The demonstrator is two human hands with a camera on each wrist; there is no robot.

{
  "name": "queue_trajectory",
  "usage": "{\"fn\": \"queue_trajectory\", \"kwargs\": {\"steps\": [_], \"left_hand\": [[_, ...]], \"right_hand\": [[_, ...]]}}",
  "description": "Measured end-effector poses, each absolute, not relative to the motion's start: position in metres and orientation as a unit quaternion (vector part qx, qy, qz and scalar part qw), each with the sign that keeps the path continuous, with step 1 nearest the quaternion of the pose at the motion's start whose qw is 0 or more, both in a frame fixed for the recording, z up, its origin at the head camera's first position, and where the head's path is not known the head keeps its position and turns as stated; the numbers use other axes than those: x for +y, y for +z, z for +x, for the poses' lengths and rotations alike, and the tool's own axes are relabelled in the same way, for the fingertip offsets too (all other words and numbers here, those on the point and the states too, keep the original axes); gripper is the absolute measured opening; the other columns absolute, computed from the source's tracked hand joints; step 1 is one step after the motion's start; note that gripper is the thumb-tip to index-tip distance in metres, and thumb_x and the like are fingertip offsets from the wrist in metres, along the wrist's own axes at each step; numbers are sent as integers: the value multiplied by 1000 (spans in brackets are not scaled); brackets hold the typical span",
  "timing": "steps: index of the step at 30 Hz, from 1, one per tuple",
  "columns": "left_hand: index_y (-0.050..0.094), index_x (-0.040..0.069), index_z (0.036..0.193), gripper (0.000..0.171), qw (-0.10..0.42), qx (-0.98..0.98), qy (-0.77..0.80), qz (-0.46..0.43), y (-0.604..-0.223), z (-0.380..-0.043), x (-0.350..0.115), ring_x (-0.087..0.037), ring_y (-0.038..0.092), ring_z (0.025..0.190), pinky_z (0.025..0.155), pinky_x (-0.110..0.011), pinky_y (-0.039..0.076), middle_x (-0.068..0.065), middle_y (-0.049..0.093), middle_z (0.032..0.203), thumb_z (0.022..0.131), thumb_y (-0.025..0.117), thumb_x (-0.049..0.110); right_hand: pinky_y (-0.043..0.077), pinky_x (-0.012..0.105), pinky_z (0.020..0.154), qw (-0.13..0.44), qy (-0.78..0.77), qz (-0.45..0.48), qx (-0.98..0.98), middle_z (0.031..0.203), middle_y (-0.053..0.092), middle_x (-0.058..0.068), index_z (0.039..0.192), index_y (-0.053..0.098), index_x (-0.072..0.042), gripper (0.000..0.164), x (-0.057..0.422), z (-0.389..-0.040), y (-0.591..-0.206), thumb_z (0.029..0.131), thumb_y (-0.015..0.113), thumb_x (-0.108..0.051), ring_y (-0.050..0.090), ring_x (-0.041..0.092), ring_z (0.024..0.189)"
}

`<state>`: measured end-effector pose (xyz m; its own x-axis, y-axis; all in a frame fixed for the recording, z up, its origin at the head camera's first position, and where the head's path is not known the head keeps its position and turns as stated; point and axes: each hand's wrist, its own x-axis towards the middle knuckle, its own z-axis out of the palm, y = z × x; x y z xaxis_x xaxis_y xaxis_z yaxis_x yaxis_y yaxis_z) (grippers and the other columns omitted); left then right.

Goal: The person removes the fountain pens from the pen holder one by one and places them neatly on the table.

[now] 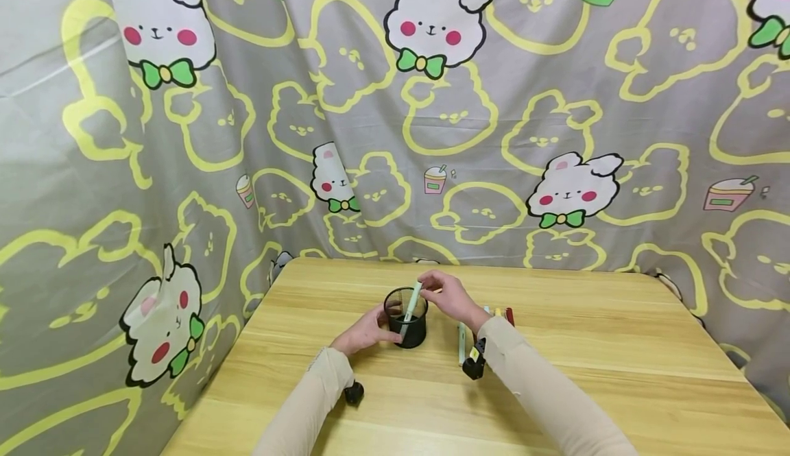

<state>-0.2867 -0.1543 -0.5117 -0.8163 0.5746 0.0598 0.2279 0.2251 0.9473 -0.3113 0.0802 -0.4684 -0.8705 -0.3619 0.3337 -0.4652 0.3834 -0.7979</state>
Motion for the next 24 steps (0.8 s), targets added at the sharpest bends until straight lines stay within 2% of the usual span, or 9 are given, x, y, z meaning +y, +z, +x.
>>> {"fn": "queue_trajectory", "kwargs": {"steps": [7, 12, 19, 24], "left_hand": [[37, -7, 139, 68, 148, 773, 556, 268, -498, -279, -153, -42, 44, 123, 102, -47, 33, -28, 44, 135, 80, 71, -2], [38, -7, 138, 67, 147, 772, 557, 268, -498, -279, -154, -42, 44, 122, 102, -48, 32, -28, 45, 134, 80, 71, -2], [38, -4, 139, 67, 150, 770, 560, 267, -498, -278, -154, -41, 43, 123, 102, -49, 32, -29, 43, 136, 80, 71, -3], [38, -4, 140, 68, 153, 766, 565, 266, -498, -279, -154, -41, 43, 124, 103, -49, 30, -29, 43, 136, 80, 71, -4]], "right_hand": [[49, 38, 79, 36, 520, 230, -822, 96, 67, 3, 104, 62, -8, 16, 79, -309, -466, 89, 66, -10, 62, 22, 94], [49, 36, 77, 29, 534, 229, -814, 94, 65, 3, 102, 61, -7, 15, 79, -308, -466, 89, 67, -9, 61, 20, 91], [49, 36, 75, 7, 552, 224, -803, 96, 65, 3, 99, 61, -10, 13, 79, -310, -468, 88, 68, -10, 61, 20, 93], [49, 36, 74, 12, 558, 219, -801, 93, 65, 3, 98, 61, -9, 13, 78, -306, -464, 87, 69, -9, 61, 20, 91]]}}
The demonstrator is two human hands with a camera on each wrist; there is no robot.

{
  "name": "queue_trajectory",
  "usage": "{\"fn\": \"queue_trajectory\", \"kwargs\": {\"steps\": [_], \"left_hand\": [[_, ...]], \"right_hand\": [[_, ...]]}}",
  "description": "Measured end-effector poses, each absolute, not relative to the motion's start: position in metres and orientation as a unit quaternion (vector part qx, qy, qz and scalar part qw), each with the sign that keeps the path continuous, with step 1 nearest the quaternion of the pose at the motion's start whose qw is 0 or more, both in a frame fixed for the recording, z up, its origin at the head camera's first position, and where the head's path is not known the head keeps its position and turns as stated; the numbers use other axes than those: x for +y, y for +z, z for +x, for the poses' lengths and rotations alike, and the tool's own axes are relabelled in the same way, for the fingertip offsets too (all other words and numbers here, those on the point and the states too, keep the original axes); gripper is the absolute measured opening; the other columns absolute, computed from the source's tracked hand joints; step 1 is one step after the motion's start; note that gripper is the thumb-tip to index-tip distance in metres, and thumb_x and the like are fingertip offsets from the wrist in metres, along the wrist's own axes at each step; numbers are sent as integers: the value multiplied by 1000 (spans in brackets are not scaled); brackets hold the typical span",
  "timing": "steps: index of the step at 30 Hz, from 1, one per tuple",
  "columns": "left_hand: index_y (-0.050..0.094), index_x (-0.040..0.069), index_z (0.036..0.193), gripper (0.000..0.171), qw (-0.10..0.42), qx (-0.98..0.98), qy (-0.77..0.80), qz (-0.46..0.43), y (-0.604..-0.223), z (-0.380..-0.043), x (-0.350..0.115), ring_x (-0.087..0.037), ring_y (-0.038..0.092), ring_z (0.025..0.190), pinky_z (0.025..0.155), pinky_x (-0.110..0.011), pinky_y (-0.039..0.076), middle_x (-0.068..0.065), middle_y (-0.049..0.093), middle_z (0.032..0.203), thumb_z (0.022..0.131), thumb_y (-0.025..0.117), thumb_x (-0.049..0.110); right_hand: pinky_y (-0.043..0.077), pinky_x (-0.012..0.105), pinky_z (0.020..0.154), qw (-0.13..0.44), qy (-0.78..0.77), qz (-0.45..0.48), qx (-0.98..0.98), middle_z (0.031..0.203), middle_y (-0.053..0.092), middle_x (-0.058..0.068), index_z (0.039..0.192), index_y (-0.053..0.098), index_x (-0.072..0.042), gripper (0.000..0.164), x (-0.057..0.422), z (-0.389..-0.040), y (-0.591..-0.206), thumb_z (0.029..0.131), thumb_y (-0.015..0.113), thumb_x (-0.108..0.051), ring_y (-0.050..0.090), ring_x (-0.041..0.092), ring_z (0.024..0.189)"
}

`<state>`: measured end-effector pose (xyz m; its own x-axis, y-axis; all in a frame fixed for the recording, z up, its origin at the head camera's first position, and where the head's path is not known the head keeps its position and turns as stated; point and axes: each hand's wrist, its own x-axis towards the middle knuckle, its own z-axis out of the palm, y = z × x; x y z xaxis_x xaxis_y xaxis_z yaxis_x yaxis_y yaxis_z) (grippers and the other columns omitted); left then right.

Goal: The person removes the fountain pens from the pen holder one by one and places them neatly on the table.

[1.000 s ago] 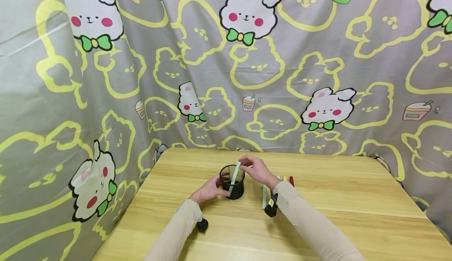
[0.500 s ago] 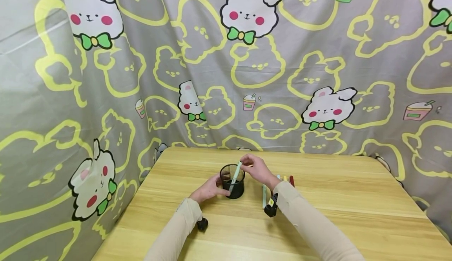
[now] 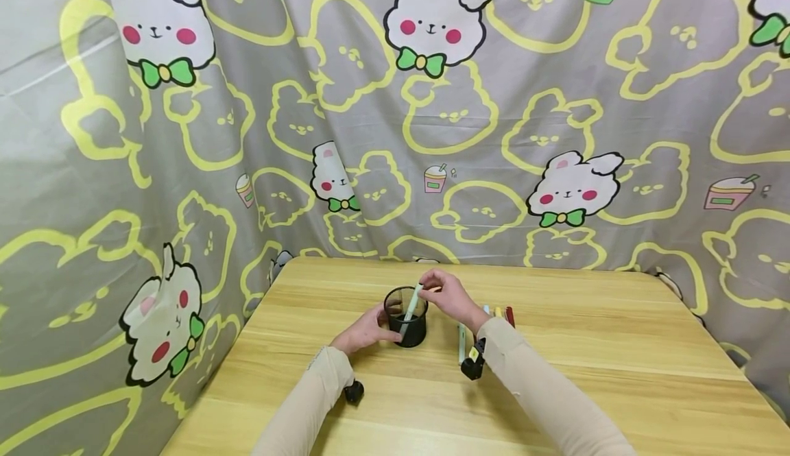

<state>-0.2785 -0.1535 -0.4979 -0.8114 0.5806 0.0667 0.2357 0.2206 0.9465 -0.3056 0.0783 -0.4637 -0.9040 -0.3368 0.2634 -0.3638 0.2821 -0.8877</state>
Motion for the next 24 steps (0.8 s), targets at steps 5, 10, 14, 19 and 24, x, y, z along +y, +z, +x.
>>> {"fn": "queue_trajectory", "kwargs": {"steps": [5, 10, 14, 19, 24], "left_hand": [[35, -8, 140, 69, 156, 765, 564, 270, -498, -279, -153, -40, 43, 124, 103, -49, 30, -32, 41, 137, 80, 70, -4], [35, -8, 140, 69, 155, 774, 556, 262, -498, -279, -154, -36, 44, 123, 103, -50, 30, -30, 42, 136, 81, 71, -1], [33, -8, 141, 72, 157, 771, 562, 256, -500, -280, -154, -38, 43, 124, 103, -51, 29, -30, 41, 137, 80, 72, -1], [34, -6, 141, 73, 159, 765, 570, 254, -501, -280, -154, -39, 43, 124, 103, -51, 29, -31, 41, 137, 79, 72, -2], [36, -2, 141, 72, 161, 765, 571, 250, -500, -280, -154, -36, 44, 123, 103, -50, 31, -29, 42, 137, 79, 72, -3]], "right_hand": [[49, 34, 72, 23, 574, 204, -793, 91, 66, 4, 98, 62, -6, 14, 80, -304, -461, 86, 69, -9, 62, 20, 88], [52, 35, 70, 26, 614, 190, -766, 88, 65, 9, 100, 60, -1, 16, 83, -305, -460, 87, 68, -5, 63, 31, 83], [53, 38, 73, 25, 648, 176, -741, 89, 65, 11, 103, 59, 3, 19, 86, -305, -456, 88, 66, -4, 62, 40, 87], [52, 45, 78, 45, 681, 164, -712, 91, 64, 15, 105, 57, 8, 22, 91, -306, -452, 88, 65, -2, 64, 32, 84], [53, 40, 78, 62, 714, 145, -682, 89, 62, 12, 106, 56, 9, 23, 99, -307, -446, 87, 65, -1, 64, 15, 78]]}}
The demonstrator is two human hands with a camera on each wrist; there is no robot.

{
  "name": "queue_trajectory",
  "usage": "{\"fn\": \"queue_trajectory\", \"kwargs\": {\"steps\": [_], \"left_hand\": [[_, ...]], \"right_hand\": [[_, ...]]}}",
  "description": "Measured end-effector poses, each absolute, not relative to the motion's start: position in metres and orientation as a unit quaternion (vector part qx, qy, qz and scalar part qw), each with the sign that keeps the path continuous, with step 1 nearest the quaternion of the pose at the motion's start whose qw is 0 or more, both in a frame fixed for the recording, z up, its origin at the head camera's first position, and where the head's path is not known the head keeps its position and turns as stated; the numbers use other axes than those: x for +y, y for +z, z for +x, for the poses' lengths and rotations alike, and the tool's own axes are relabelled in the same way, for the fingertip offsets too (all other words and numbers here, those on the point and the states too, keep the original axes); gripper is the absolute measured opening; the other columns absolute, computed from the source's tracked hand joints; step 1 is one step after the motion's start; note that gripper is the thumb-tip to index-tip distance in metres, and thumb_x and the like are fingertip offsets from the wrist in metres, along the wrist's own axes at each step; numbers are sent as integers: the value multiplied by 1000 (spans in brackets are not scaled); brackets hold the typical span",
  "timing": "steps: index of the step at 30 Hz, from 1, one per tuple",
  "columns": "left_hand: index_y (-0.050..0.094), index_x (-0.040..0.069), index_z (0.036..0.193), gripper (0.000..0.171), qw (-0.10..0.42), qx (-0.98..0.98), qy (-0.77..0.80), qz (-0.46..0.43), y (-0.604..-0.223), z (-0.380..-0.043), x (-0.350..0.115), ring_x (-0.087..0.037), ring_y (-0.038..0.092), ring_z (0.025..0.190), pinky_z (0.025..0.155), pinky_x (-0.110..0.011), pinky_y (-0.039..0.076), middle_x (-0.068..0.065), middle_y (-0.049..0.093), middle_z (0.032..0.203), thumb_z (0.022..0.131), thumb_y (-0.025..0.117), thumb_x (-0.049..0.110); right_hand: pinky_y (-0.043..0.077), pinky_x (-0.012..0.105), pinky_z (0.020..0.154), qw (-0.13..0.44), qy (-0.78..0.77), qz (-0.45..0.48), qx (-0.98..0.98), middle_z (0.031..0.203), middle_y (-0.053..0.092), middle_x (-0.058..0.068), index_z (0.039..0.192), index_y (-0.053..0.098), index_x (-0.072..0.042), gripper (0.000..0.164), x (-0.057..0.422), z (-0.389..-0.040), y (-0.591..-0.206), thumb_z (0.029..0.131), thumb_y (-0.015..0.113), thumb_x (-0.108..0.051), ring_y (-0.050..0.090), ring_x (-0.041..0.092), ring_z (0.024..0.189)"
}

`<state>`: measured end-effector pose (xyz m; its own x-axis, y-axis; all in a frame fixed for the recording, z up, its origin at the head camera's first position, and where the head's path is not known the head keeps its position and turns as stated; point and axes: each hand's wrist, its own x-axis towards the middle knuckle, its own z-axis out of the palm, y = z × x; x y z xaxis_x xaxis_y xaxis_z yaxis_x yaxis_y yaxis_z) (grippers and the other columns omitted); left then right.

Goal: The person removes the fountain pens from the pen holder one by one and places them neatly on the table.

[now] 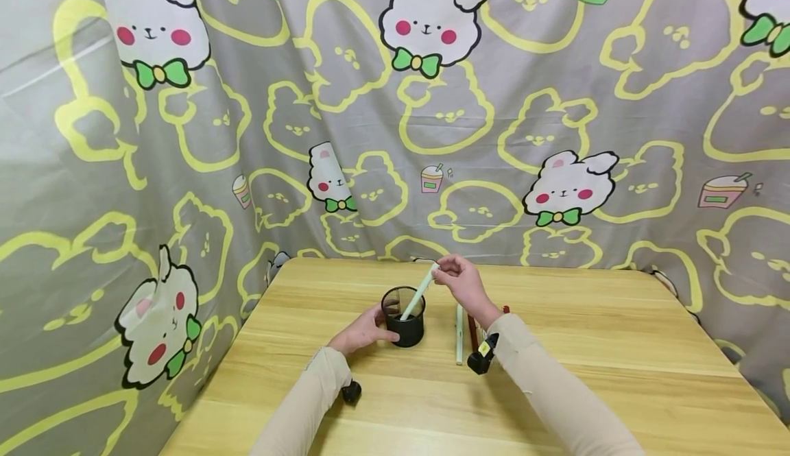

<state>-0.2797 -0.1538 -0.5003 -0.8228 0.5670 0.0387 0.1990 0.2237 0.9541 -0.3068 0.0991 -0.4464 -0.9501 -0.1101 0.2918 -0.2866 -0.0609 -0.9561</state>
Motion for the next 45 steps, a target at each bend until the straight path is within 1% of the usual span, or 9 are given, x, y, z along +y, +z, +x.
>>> {"fn": "queue_trajectory", "kwargs": {"steps": [6, 16, 24, 30, 32, 38, 40, 44, 45], "left_hand": [[35, -7, 140, 72, 163, 767, 568, 248, -499, -280, -154, -33, 47, 121, 103, -49, 30, -23, 49, 133, 79, 73, -2], [36, -8, 139, 70, 166, 769, 560, 262, -500, -280, -155, -32, 48, 120, 102, -50, 31, -25, 49, 133, 80, 72, -1], [35, -8, 140, 70, 169, 766, 558, 272, -499, -281, -155, -32, 48, 120, 102, -48, 31, -27, 46, 134, 80, 72, -2], [34, -8, 140, 71, 170, 768, 556, 268, -499, -281, -155, -30, 49, 119, 102, -48, 32, -26, 47, 134, 80, 72, -1], [34, -8, 141, 72, 171, 767, 559, 265, -499, -281, -155, -32, 48, 120, 102, -49, 31, -27, 45, 135, 80, 72, -1], [33, -8, 141, 73, 172, 764, 564, 262, -499, -281, -155, -36, 45, 123, 103, -51, 30, -30, 41, 137, 80, 72, -2], [34, -6, 141, 73, 167, 767, 563, 258, -506, -285, -156, -35, 46, 122, 103, -50, 30, -27, 43, 137, 80, 73, 0], [36, -1, 142, 75, 157, 773, 559, 256, -521, -294, -157, -30, 47, 122, 103, -47, 31, -20, 47, 136, 79, 76, 4], [37, 0, 142, 74, 154, 774, 558, 256, -526, -297, -157, -29, 48, 121, 103, -47, 32, -18, 48, 136, 79, 76, 4]], "right_hand": [[53, 34, 77, 77, 747, 124, -648, 87, 63, 7, 105, 55, 7, 23, 109, -308, -440, 86, 66, 1, 65, 13, 77], [53, 29, 75, 90, 788, 111, -599, 84, 65, -1, 111, 49, 15, 30, 130, -309, -429, 87, 64, 5, 64, 11, 77], [53, 26, 72, 97, 807, 103, -573, 84, 66, -1, 104, 55, 2, 19, 155, -310, -425, 87, 63, 4, 65, 11, 76], [53, 26, 73, 95, 803, 98, -580, 84, 65, -2, 107, 55, 4, 21, 178, -310, -427, 88, 63, 4, 65, 11, 75], [53, 26, 74, 89, 799, 93, -588, 84, 65, -3, 106, 55, 2, 19, 186, -311, -428, 88, 62, 3, 65, 10, 76], [52, 28, 76, 83, 789, 87, -603, 85, 66, -2, 108, 58, 3, 20, 206, -310, -432, 89, 63, 0, 65, 10, 76], [53, 27, 75, 80, 786, 84, -607, 85, 67, -2, 110, 58, 6, 25, 212, -310, -434, 88, 65, -2, 66, 10, 76], [53, 26, 74, 66, 786, 72, -611, 85, 67, -1, 105, 62, -2, 18, 226, -309, -439, 88, 66, -5, 66, 10, 75], [53, 26, 74, 63, 784, 69, -613, 85, 67, -1, 106, 62, -2, 19, 229, -308, -441, 88, 66, -6, 66, 10, 75]]}}
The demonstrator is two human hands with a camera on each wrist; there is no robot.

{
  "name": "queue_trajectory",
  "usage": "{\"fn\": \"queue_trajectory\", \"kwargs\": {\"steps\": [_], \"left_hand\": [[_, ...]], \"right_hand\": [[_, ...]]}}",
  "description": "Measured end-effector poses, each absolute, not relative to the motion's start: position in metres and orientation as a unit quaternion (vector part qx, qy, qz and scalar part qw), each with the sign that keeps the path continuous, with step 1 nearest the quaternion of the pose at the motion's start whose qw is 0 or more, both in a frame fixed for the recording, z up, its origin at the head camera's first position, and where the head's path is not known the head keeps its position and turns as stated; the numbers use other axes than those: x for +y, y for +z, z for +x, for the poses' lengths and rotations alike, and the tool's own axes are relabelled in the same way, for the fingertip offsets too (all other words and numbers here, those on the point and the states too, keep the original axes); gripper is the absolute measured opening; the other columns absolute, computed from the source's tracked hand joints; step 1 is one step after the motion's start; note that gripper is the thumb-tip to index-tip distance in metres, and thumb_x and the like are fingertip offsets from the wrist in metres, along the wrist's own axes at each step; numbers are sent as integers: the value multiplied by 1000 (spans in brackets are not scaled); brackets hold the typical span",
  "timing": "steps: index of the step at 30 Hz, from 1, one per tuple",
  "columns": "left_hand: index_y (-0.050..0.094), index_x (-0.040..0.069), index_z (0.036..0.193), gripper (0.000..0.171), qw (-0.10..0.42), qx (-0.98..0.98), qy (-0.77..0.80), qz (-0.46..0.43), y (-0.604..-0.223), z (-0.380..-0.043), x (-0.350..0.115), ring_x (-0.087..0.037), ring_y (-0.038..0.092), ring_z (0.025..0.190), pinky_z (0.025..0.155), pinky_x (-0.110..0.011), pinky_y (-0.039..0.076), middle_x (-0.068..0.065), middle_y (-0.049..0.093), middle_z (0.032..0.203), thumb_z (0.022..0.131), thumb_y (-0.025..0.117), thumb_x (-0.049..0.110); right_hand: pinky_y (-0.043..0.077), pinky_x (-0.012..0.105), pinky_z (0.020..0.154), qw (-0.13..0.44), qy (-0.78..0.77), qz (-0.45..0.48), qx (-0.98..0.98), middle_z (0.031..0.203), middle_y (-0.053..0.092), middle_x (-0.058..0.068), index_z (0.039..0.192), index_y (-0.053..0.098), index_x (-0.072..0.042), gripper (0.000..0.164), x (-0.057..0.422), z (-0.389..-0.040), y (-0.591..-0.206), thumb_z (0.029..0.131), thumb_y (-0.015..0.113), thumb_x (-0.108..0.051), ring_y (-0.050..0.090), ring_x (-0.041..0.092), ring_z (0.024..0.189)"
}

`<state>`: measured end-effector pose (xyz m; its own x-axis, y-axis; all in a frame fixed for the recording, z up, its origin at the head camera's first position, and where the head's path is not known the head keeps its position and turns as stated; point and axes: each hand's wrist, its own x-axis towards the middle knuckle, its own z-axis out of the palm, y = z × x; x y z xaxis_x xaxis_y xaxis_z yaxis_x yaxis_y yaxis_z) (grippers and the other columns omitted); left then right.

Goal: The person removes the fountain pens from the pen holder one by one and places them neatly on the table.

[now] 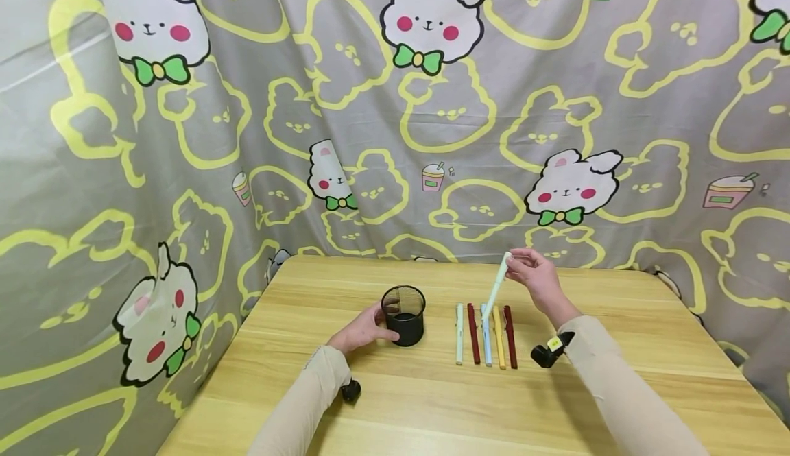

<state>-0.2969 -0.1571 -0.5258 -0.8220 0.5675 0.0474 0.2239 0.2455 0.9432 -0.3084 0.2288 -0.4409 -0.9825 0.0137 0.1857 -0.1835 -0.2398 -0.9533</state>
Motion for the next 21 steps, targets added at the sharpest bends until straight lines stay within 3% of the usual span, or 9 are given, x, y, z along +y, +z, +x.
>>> {"fn": "queue_trajectory", "kwargs": {"steps": [2, 11, 21], "left_hand": [[37, -1, 141, 74, 152, 772, 560, 259, -527, -297, -157, -29, 48, 121, 102, -47, 32, -18, 49, 135, 79, 76, 4], [37, -3, 141, 73, 150, 774, 560, 255, -527, -296, -156, -32, 47, 121, 102, -47, 32, -21, 48, 135, 79, 75, 2], [34, -8, 140, 72, 154, 769, 561, 263, -514, -289, -155, -40, 45, 122, 102, -52, 30, -29, 45, 135, 79, 72, -3]], "right_hand": [[53, 27, 74, 57, 782, 65, -617, 85, 67, -1, 103, 63, -7, 15, 235, -307, -443, 88, 66, -6, 66, 10, 76], [53, 28, 75, 40, 765, 71, -639, 87, 67, -1, 108, 60, -2, 19, 257, -303, -453, 90, 64, -6, 65, 11, 77], [53, 29, 77, 11, 695, 76, -715, 90, 64, -2, 126, 40, 17, 49, 279, -301, -465, 92, 62, -11, 64, 11, 80]]}}
